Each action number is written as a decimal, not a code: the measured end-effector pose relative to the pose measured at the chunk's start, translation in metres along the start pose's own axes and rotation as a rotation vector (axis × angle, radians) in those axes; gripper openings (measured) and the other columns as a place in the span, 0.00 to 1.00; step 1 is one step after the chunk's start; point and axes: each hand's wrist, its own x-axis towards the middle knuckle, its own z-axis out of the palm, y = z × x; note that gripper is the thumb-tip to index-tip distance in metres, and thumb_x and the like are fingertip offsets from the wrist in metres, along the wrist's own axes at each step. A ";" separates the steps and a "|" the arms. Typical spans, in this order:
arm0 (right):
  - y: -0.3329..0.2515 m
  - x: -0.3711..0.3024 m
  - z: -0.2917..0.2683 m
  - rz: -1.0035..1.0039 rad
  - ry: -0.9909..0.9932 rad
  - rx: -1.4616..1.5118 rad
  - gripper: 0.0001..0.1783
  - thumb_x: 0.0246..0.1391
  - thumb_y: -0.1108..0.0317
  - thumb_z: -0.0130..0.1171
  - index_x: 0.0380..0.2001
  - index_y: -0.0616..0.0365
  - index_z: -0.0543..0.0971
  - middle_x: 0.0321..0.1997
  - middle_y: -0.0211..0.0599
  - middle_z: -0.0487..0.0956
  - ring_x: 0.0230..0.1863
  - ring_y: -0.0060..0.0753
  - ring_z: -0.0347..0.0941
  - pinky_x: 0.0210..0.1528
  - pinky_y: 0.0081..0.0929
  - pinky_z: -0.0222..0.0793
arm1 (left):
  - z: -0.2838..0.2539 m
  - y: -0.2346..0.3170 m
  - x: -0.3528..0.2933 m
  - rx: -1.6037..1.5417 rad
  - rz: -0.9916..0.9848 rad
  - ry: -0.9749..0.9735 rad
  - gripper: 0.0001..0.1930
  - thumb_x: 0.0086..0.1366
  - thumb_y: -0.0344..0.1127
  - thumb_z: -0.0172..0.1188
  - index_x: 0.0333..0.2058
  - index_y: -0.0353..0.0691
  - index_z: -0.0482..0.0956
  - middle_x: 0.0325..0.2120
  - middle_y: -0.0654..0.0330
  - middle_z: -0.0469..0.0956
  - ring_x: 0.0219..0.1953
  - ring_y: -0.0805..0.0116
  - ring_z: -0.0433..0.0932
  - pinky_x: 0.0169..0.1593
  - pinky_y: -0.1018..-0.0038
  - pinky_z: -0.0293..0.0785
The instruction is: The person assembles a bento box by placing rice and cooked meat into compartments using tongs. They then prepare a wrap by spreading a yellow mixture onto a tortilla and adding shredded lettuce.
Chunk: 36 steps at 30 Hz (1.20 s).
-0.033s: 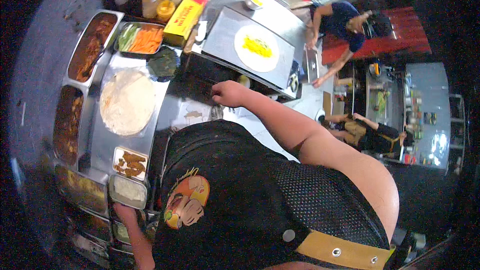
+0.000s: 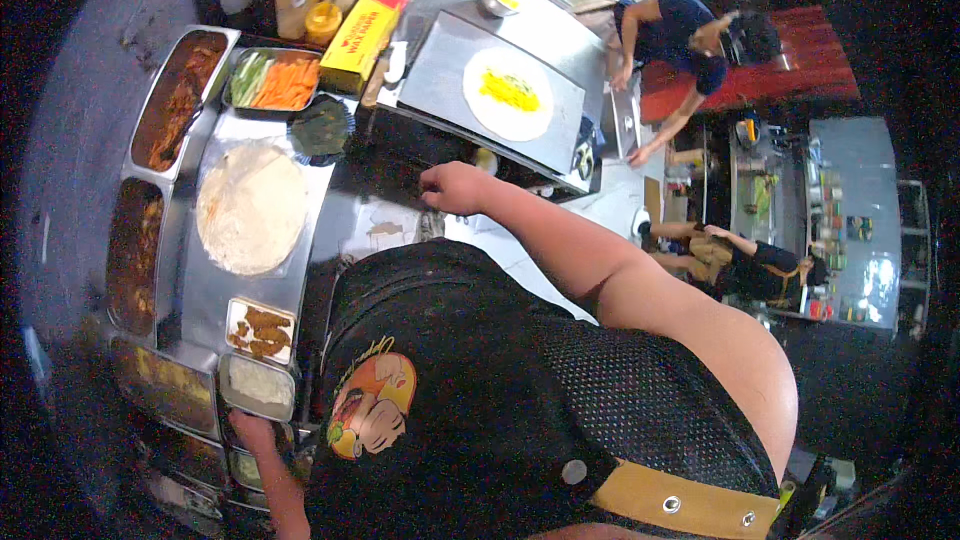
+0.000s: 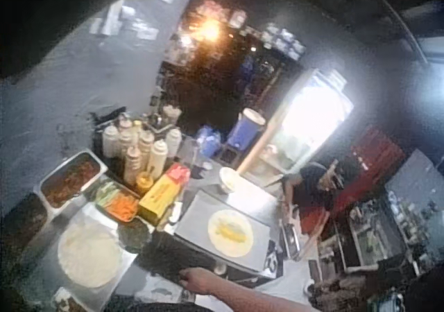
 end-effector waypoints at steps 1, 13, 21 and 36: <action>0.000 -0.002 -0.003 0.006 -0.022 0.004 0.17 0.62 0.56 0.62 0.47 0.56 0.84 0.44 0.55 0.86 0.48 0.61 0.83 0.52 0.51 0.78 | 0.006 -0.009 0.000 0.051 -0.032 0.016 0.29 0.65 0.43 0.69 0.60 0.32 0.79 0.54 0.34 0.79 0.57 0.32 0.78 0.60 0.45 0.74; 0.012 -0.019 0.014 0.098 0.016 0.119 0.17 0.67 0.61 0.63 0.53 0.59 0.84 0.47 0.50 0.88 0.50 0.48 0.86 0.53 0.42 0.78 | 0.011 -0.062 -0.018 0.052 -0.116 0.132 0.18 0.63 0.43 0.67 0.46 0.36 0.86 0.42 0.38 0.86 0.50 0.35 0.84 0.53 0.49 0.78; 0.063 -0.005 0.022 0.038 0.052 0.016 0.14 0.69 0.62 0.63 0.52 0.58 0.84 0.44 0.45 0.88 0.45 0.38 0.85 0.50 0.35 0.78 | -0.021 -0.029 -0.030 -0.157 -0.309 0.152 0.14 0.56 0.36 0.73 0.40 0.39 0.86 0.32 0.55 0.87 0.30 0.62 0.86 0.39 0.64 0.82; 0.047 0.020 0.013 -0.041 0.031 -0.007 0.12 0.68 0.64 0.65 0.50 0.57 0.84 0.44 0.43 0.88 0.42 0.39 0.86 0.48 0.34 0.78 | -0.030 -0.048 -0.038 -1.083 -0.543 -0.035 0.10 0.68 0.31 0.69 0.46 0.43 0.83 0.42 0.62 0.85 0.40 0.68 0.86 0.38 0.70 0.88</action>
